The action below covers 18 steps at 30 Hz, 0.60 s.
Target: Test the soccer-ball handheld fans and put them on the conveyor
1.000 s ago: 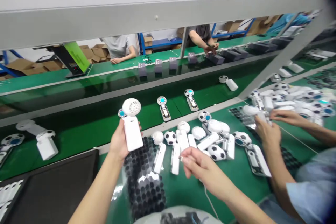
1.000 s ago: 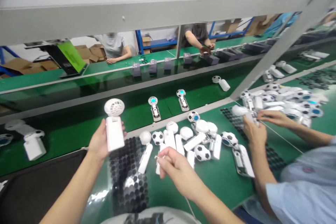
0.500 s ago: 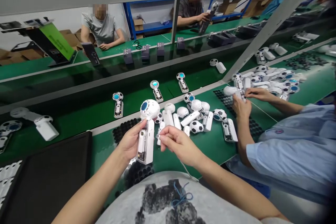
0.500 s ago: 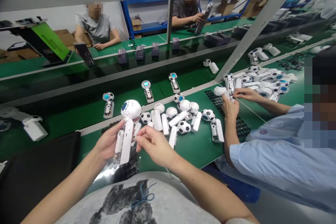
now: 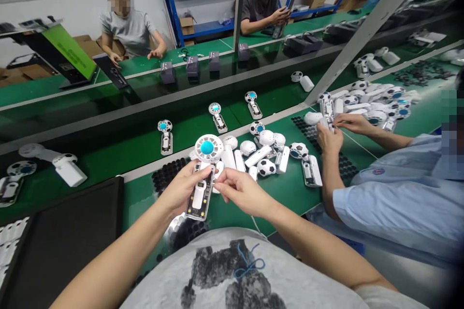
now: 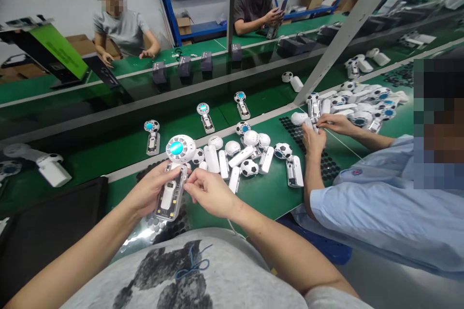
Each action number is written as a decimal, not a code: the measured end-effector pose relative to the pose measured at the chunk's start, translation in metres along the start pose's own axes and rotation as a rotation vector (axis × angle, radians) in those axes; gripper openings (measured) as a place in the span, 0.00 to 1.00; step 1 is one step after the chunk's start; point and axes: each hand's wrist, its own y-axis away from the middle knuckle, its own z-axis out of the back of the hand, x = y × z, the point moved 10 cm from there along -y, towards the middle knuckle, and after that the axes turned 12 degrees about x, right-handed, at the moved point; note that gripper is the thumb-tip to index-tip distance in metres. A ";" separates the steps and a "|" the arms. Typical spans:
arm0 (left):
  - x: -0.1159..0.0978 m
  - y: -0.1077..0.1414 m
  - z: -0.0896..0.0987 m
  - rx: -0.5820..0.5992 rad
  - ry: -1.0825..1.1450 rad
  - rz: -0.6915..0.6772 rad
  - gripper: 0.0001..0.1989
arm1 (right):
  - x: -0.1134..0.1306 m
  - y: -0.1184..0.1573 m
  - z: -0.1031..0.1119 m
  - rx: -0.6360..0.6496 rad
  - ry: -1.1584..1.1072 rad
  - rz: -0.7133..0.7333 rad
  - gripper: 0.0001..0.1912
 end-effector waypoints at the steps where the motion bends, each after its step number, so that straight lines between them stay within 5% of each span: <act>1: 0.001 -0.001 0.000 -0.002 -0.014 0.015 0.13 | -0.002 0.000 -0.003 0.031 0.025 -0.014 0.06; 10: 0.015 -0.003 -0.005 0.020 0.175 0.087 0.09 | -0.006 0.005 0.000 -0.014 -0.170 0.036 0.06; 18: 0.013 0.000 -0.004 0.034 0.062 0.030 0.13 | 0.007 0.010 -0.003 -0.015 0.125 0.017 0.04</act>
